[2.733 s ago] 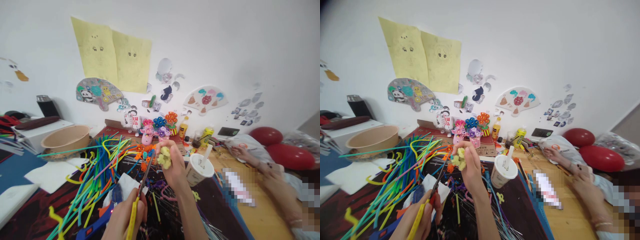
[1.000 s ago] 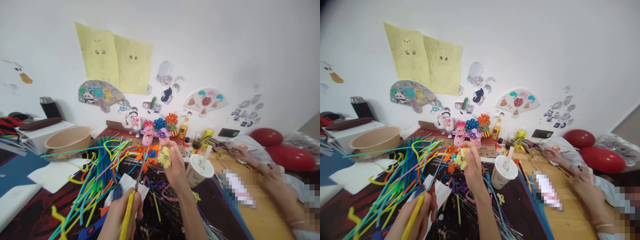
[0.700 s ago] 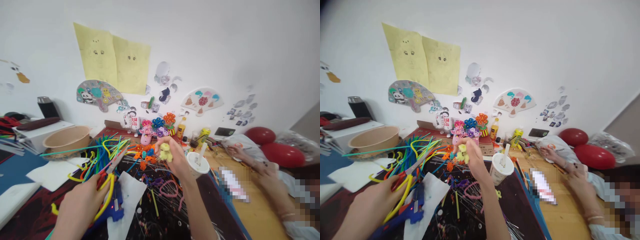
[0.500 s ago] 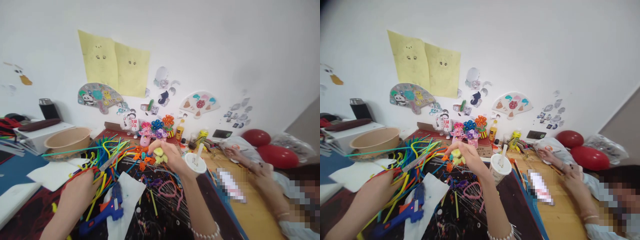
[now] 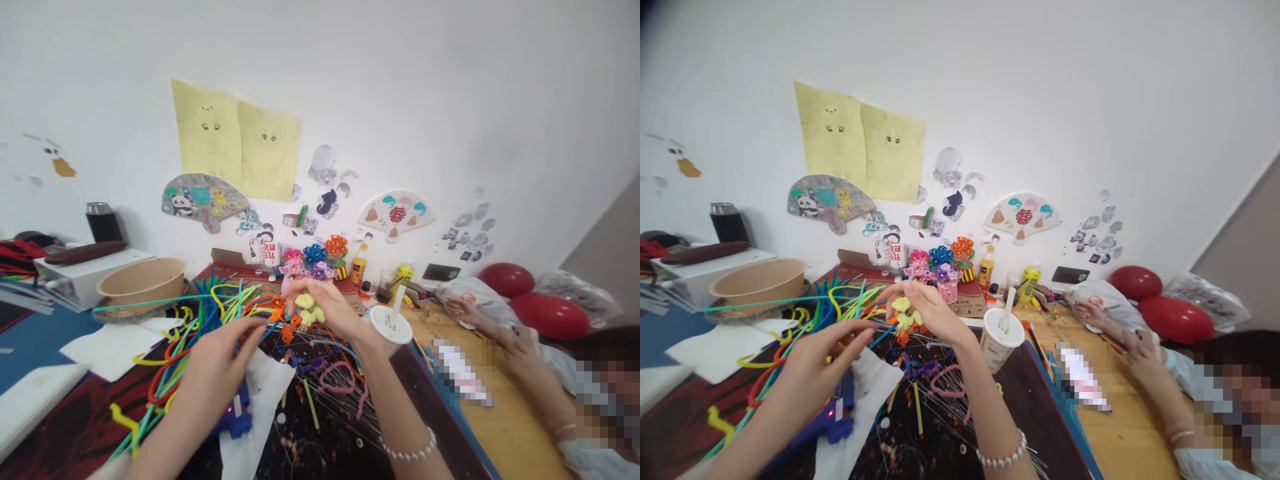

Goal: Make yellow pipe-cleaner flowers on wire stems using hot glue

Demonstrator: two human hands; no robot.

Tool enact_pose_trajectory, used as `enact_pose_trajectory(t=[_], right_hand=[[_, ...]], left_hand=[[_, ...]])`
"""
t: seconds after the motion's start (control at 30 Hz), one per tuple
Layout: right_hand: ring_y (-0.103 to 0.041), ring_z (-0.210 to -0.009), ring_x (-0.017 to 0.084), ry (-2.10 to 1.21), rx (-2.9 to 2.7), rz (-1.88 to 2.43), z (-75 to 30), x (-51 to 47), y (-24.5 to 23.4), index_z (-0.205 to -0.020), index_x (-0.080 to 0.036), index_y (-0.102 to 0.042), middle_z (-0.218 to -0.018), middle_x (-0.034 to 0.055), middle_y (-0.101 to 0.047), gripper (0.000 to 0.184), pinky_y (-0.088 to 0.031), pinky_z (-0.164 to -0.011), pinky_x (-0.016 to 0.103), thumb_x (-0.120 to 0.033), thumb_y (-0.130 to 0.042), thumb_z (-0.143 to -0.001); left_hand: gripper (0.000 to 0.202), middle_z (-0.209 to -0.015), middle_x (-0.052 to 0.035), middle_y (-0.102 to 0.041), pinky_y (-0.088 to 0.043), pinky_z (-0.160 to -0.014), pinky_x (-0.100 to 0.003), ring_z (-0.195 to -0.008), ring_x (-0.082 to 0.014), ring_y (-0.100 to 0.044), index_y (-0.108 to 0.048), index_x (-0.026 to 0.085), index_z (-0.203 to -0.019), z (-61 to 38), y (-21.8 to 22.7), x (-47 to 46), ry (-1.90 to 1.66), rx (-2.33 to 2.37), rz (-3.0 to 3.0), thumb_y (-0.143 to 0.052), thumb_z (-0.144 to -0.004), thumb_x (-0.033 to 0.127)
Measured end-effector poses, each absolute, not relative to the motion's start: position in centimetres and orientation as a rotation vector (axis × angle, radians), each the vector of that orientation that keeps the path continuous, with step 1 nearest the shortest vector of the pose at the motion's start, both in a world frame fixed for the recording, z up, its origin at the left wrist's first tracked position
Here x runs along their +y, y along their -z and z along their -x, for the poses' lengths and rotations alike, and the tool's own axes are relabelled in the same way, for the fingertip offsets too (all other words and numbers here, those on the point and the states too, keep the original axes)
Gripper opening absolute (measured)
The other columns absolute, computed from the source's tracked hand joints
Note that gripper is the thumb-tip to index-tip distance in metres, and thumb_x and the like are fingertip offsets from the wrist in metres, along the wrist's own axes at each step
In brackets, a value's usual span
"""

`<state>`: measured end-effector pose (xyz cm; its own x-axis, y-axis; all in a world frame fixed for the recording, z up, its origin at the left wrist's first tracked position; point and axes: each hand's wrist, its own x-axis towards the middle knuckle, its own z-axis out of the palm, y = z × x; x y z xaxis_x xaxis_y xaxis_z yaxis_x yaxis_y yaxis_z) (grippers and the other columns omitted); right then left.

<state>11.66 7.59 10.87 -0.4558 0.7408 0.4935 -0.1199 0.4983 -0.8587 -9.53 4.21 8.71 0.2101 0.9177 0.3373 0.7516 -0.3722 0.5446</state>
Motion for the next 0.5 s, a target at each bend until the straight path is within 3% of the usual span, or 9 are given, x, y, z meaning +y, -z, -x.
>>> enact_pose_trajectory(t=[0.1,0.27,0.5], right_hand=[[-0.058,-0.07,0.016,-1.103,-1.802,0.543,-11.2,7.3,-11.1,-0.105,-0.024,-0.072,-0.078,0.0021,-0.064,0.05,-0.044,-0.064,0.029,-0.061,-0.039,-0.097],[-0.059,-0.077,0.017,-0.976,-1.827,0.599,-11.1,7.0,-11.2,-0.098,-0.023,-0.074,-0.084,0.0031,-0.066,0.052,-0.047,-0.069,0.03,-0.063,-0.04,-0.095],[-0.064,-0.093,0.021,-1.075,-1.447,0.617,-12.7,6.5,-8.9,-0.117,-0.022,-0.068,-0.105,0.0081,-0.068,0.052,-0.051,-0.078,0.031,-0.064,-0.05,-0.09]], left_hand=[[0.04,-0.07,-0.0013,-0.071,-0.047,-0.053,-0.024,-0.057,-0.0171,-0.062,-0.069,0.023,-0.09,6.6,-8.9,3.2,-1.075,1.312,-2.092,-0.044,-0.086,0.052],[0.034,-0.067,-0.0017,-0.066,-0.043,-0.051,-0.023,-0.054,-0.0138,-0.054,-0.068,0.018,-0.079,4.2,-7.3,3.2,-1.272,1.14,-1.832,-0.055,-0.082,0.049],[0.04,-0.057,0.0027,-0.056,-0.036,-0.042,-0.021,-0.046,-0.0112,-0.045,-0.067,0.016,-0.085,3.6,-6.3,3.4,-1.391,1.073,-1.56,-0.061,-0.079,0.055]])
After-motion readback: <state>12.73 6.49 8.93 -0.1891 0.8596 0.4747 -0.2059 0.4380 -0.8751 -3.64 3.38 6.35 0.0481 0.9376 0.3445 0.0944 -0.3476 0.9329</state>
